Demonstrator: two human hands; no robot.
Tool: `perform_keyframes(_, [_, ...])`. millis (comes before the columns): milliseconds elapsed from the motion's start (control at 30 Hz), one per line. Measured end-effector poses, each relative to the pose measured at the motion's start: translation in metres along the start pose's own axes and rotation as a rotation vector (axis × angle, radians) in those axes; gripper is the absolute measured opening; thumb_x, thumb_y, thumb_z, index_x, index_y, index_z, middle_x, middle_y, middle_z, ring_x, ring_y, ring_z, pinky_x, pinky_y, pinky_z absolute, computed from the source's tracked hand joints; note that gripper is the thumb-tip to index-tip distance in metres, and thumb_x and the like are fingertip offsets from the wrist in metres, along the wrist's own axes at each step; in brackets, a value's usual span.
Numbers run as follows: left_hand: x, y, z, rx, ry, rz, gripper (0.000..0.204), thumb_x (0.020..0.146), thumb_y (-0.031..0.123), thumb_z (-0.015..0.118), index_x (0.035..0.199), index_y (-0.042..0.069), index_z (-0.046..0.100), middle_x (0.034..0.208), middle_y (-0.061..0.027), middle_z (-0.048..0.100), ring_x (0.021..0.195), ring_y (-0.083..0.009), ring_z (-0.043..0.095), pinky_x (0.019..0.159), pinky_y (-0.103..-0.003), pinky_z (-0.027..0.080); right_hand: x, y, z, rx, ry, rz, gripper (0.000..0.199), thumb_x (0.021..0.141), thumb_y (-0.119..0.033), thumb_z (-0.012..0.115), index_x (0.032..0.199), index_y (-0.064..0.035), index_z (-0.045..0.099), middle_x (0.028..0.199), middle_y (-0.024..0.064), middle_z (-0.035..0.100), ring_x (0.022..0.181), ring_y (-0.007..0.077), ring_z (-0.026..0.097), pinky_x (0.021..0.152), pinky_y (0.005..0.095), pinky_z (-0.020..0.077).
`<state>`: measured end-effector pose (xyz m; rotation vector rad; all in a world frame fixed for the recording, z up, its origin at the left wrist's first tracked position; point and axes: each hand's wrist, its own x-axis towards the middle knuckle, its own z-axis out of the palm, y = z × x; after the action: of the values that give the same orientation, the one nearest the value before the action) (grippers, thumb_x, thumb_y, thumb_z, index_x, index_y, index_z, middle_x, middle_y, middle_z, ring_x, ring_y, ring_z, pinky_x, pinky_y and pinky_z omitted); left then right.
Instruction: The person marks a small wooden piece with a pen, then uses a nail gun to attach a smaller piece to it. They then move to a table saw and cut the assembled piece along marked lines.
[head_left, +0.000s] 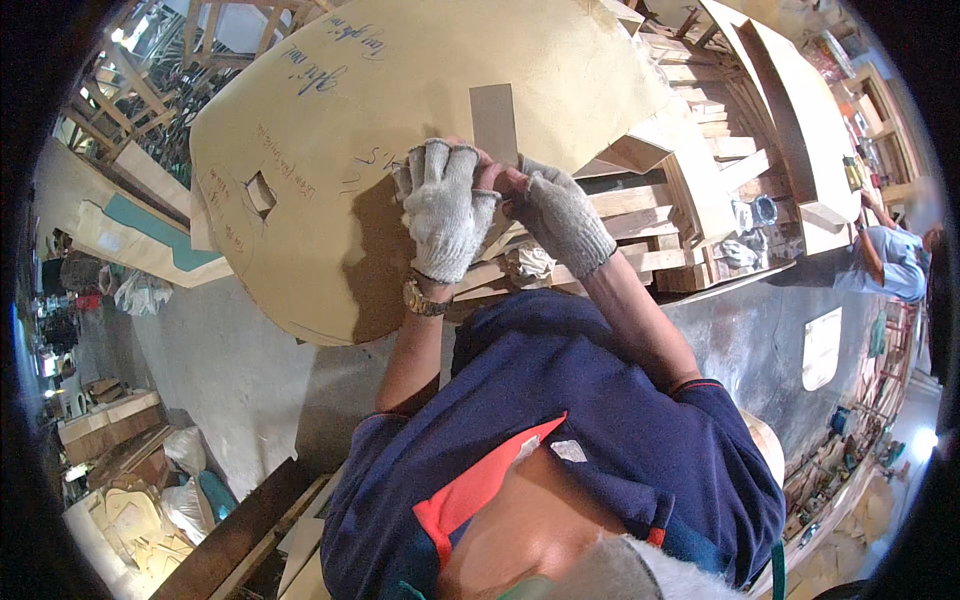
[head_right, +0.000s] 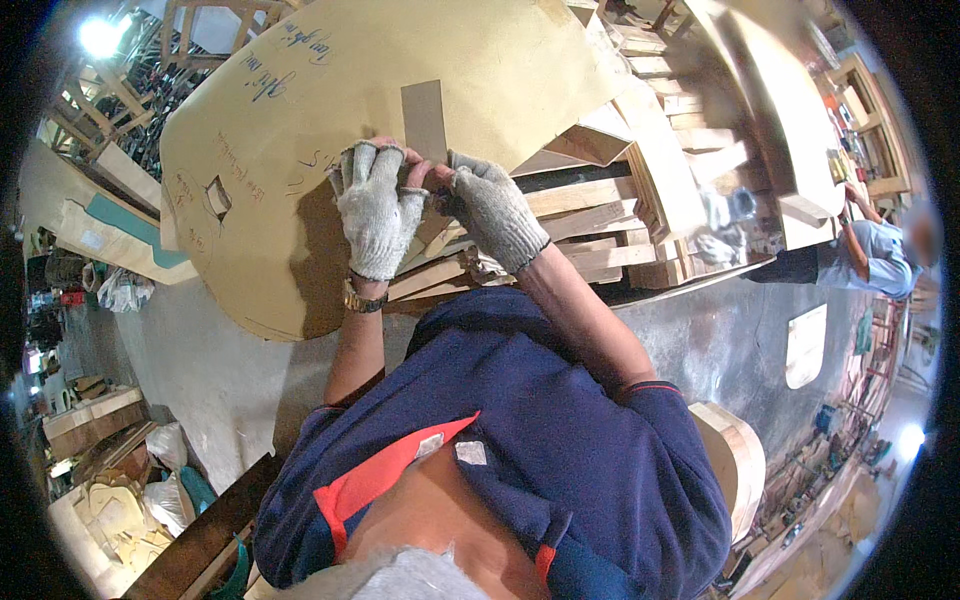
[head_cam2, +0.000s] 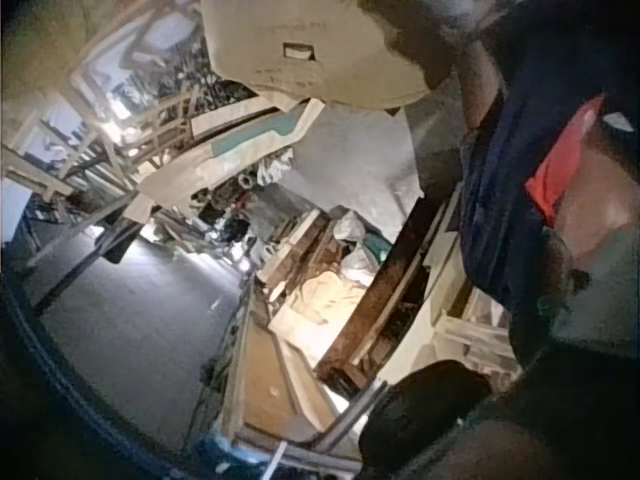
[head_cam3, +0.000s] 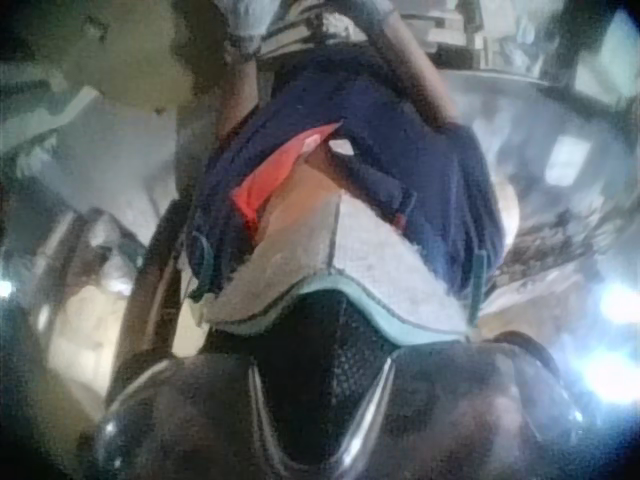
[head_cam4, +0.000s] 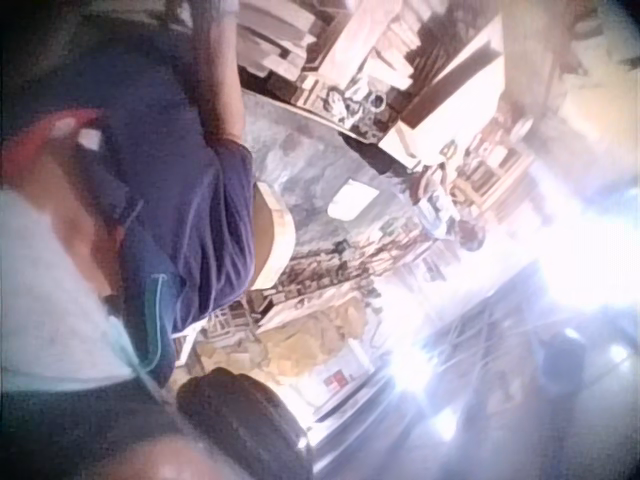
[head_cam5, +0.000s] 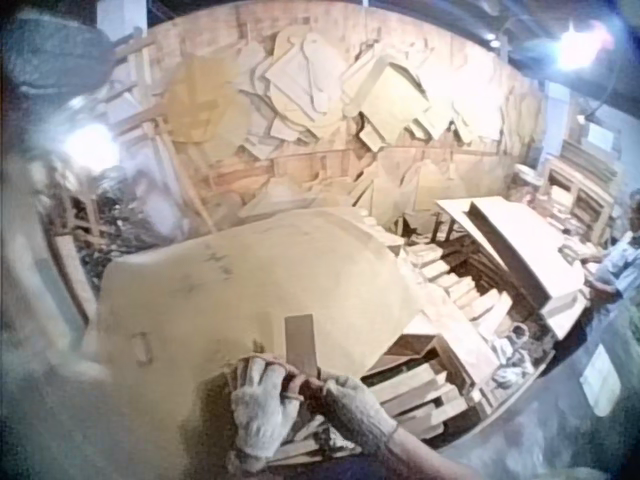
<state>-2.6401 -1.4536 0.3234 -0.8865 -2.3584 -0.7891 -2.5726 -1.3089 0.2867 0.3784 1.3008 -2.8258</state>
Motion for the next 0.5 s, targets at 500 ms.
perform_keyframes(500, [0.003, -0.049, -0.013, 0.253, 0.048, -0.133, 0.021, 0.095, 0.033, 0.065, 0.097, 0.013, 0.061, 0.111, -0.0117, 0.058, 0.107, -0.0351, 0.053, 0.089, -0.054, 0.039, -0.012, -0.011, -0.018, -1.173, 0.434, -0.317, 0.037, 0.080, -0.025, 0.078, 0.105, -0.0038, 0.062, 0.078, 0.0150, 0.070, 0.070, 0.0278, 0.071, 0.065, 0.0397, 0.0552])
